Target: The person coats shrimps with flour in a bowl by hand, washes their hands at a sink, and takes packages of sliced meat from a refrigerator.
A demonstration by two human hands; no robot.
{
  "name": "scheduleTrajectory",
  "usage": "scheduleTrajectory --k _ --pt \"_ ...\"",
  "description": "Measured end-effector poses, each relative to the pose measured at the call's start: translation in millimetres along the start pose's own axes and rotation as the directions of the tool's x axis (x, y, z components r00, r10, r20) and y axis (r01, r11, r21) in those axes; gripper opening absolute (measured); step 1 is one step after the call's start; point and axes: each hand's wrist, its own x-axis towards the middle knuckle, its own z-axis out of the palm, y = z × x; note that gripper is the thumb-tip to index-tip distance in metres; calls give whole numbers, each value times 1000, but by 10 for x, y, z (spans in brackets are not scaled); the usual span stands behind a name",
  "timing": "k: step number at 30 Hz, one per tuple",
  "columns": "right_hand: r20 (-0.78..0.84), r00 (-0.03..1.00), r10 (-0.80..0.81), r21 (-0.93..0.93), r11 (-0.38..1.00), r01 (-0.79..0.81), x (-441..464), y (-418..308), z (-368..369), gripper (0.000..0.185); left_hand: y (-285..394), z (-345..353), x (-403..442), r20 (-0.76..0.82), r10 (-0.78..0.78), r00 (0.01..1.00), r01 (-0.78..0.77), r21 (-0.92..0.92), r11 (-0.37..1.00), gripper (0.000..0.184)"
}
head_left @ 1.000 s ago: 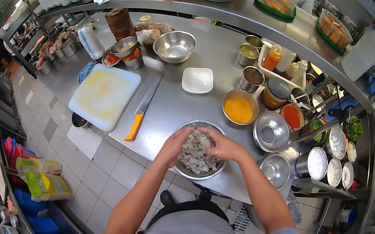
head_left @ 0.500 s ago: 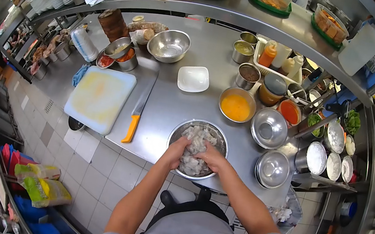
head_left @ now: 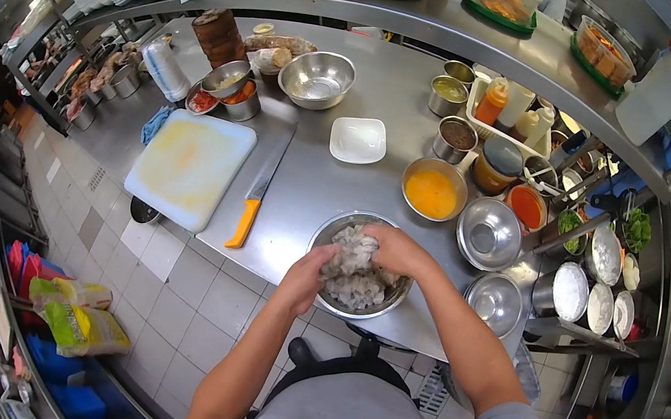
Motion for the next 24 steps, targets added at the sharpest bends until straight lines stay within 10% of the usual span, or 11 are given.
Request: scheduleTrajectory --k 7,9,15,18,24 --pt "161 906 -391 -11 917 398 60 -131 -165 53 -145 44 -207 -63 -33 997 23 -148 989 68" --pt "343 930 134 291 926 -240 42 -309 -353 52 -268 107 -198 -86 -40 995 22 -198 980 69" --pt "236 802 549 372 711 -596 184 321 239 66 -531 134 101 -141 -181 973 117 -370 922 68" --pt "294 859 420 669 551 -499 416 1149 852 74 -553 108 296 -5 -207 978 181 -470 864 59" --pt "396 897 196 707 559 -434 133 615 493 66 -623 107 346 10 -80 997 75 -476 876 56"
